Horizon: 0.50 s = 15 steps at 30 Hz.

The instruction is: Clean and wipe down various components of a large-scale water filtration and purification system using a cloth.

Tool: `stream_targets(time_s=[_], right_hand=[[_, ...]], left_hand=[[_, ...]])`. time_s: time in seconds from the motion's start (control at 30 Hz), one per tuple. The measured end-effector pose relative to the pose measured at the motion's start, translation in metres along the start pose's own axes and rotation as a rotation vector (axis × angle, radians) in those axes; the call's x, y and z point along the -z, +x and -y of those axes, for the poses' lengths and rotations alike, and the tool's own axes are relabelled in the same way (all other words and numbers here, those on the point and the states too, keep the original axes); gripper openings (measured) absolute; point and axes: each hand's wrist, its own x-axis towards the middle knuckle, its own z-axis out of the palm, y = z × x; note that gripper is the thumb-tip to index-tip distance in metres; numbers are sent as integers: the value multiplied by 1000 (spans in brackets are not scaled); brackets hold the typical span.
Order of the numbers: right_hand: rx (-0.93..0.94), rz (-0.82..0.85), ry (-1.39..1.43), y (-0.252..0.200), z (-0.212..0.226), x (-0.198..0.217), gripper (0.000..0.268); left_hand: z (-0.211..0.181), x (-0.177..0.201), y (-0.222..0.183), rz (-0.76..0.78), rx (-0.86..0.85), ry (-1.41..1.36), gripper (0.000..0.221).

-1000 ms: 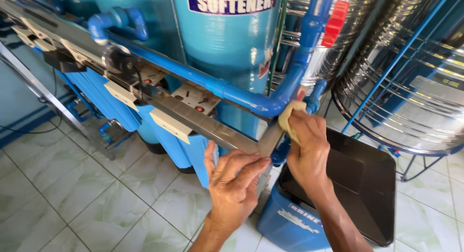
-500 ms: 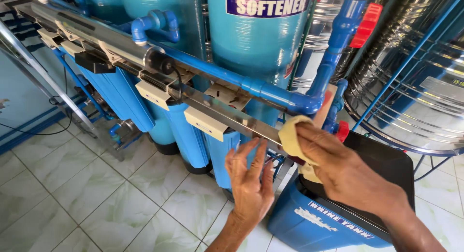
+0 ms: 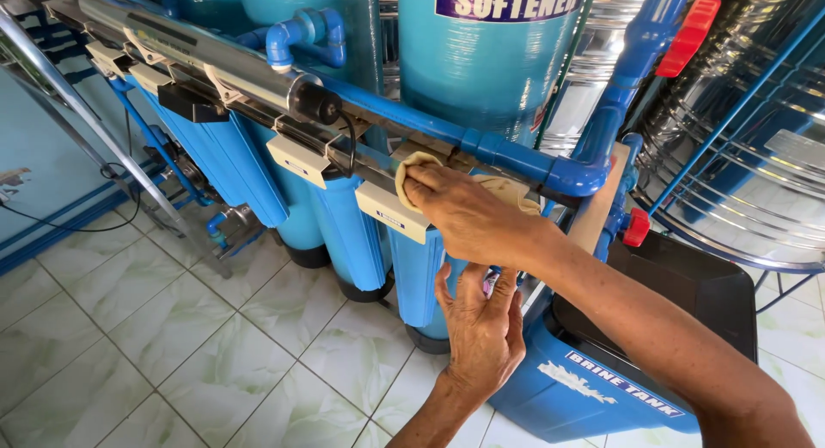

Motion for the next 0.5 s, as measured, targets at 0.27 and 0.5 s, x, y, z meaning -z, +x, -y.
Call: stream_targets(time_s=[0.27,0.5], right_hand=[[-222,176,112,-60,35,75,63],[-295,31,45,-89,44,69,64]], left_hand=[[12,16,9,-37,79,35,66],[19,19,9,15,63,71,70]])
